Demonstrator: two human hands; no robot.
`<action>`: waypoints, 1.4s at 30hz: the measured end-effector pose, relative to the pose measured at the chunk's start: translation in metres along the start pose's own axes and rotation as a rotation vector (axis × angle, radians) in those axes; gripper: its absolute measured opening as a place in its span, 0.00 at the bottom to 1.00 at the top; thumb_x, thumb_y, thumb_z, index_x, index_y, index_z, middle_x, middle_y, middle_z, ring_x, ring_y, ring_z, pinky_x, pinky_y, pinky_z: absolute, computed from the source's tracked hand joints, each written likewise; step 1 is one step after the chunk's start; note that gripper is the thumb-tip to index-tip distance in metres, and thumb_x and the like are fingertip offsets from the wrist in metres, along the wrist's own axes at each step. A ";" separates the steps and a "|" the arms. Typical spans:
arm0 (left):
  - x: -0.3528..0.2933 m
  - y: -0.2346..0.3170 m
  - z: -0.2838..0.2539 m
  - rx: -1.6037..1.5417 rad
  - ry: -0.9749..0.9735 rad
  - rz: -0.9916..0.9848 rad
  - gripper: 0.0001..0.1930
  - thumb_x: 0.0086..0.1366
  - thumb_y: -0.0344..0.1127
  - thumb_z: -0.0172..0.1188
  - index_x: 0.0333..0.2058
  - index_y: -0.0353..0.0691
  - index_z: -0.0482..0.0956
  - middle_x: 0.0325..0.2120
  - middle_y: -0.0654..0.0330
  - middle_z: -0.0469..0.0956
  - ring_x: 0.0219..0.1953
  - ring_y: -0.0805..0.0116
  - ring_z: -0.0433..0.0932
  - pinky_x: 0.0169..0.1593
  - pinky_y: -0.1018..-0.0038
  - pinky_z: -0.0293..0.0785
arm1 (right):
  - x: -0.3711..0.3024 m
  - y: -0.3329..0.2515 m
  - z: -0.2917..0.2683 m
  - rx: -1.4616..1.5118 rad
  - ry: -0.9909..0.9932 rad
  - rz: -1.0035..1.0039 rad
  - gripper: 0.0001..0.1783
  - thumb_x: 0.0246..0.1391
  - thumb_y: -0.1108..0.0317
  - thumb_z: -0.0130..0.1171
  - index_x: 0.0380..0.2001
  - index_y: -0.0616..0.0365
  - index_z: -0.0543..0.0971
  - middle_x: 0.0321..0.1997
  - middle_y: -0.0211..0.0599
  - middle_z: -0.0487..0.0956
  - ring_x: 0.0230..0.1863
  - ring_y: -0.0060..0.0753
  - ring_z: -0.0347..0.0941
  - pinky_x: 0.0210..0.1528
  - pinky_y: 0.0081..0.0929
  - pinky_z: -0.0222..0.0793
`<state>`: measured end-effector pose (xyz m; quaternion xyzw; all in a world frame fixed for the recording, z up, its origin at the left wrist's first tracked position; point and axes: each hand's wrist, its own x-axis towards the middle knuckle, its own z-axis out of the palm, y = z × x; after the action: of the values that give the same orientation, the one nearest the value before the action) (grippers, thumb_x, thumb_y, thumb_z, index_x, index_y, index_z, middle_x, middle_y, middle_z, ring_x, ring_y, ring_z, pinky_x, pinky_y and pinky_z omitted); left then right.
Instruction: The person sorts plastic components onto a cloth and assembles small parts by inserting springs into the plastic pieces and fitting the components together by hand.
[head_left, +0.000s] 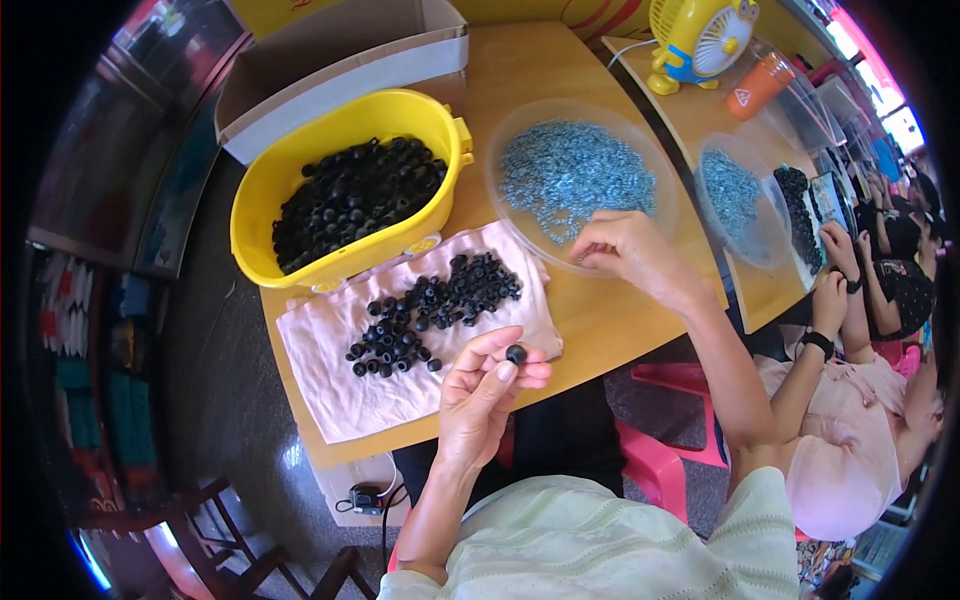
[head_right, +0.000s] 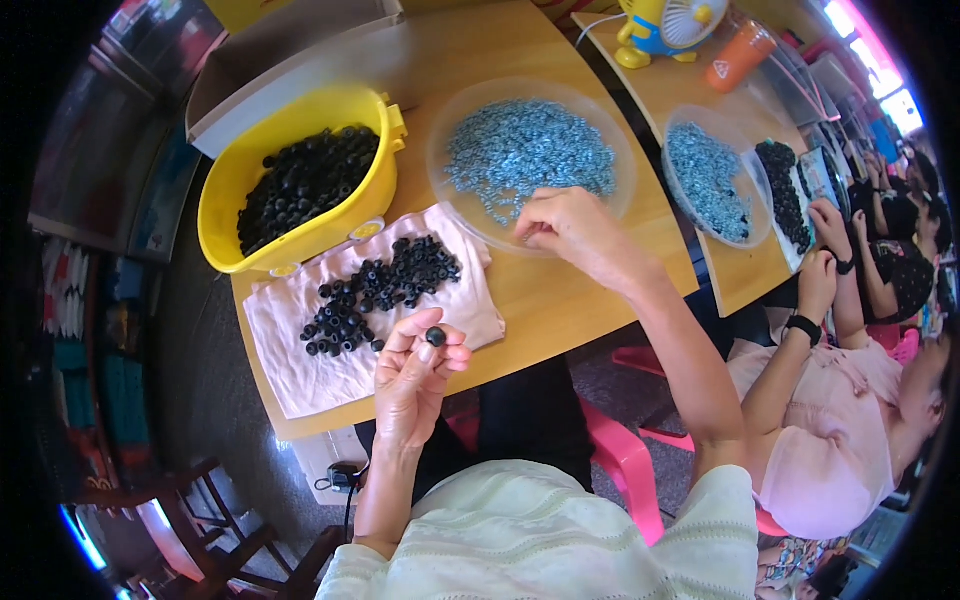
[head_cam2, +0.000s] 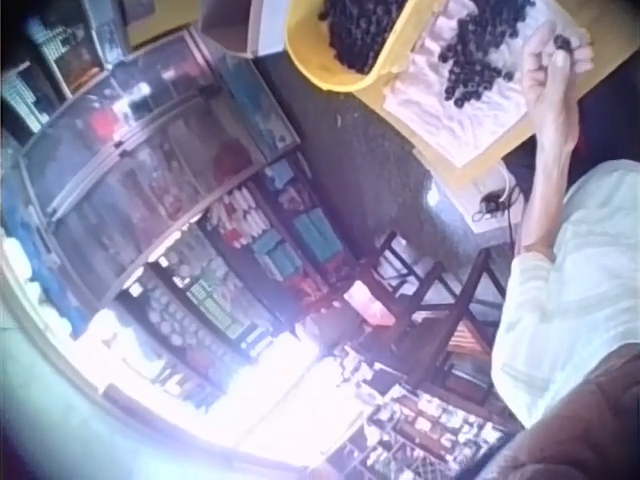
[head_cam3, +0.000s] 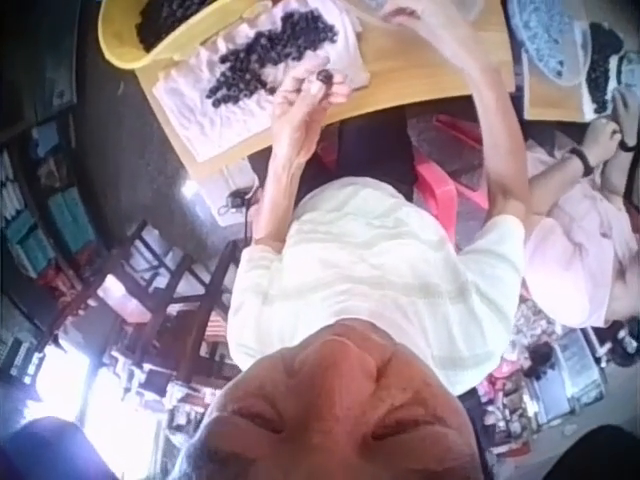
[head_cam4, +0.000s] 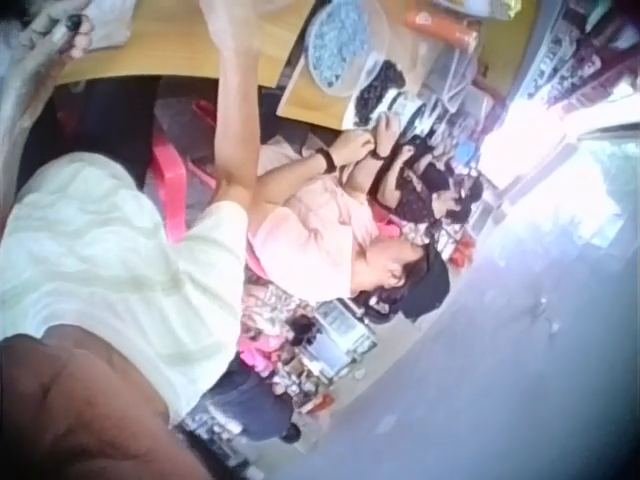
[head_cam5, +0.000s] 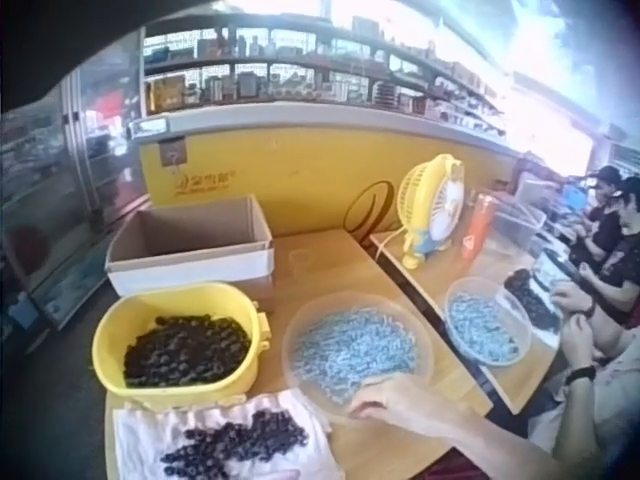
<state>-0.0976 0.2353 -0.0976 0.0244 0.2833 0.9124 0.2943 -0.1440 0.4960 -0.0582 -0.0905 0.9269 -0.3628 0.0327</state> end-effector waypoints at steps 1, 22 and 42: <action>0.000 -0.001 0.001 0.000 0.005 0.004 0.16 0.68 0.27 0.52 0.53 0.31 0.69 0.42 0.48 0.78 0.43 0.61 0.81 0.50 0.67 0.77 | 0.000 0.000 -0.002 0.011 -0.001 0.049 0.05 0.47 0.80 0.62 0.30 0.63 0.78 0.28 0.35 0.76 0.31 0.29 0.75 0.34 0.25 0.70; -0.037 0.004 0.000 0.406 -0.095 0.339 0.14 0.56 0.18 0.63 0.42 0.31 0.77 0.40 0.54 0.76 0.39 0.71 0.73 0.45 0.75 0.70 | -0.082 -0.117 0.064 0.769 0.266 -0.036 0.11 0.43 0.84 0.66 0.32 0.62 0.79 0.35 0.38 0.79 0.35 0.27 0.78 0.37 0.21 0.74; -0.060 0.006 -0.011 0.221 -0.112 0.074 0.14 0.60 0.20 0.61 0.46 0.34 0.80 0.40 0.58 0.77 0.38 0.74 0.76 0.41 0.82 0.73 | -0.092 -0.129 0.086 0.131 0.290 -0.385 0.21 0.40 0.75 0.71 0.42 0.54 0.84 0.32 0.30 0.73 0.27 0.27 0.71 0.28 0.21 0.69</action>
<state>-0.0543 0.1925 -0.0964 0.1180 0.3644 0.8830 0.2714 -0.0240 0.3635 -0.0339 -0.2103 0.8620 -0.4308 -0.1646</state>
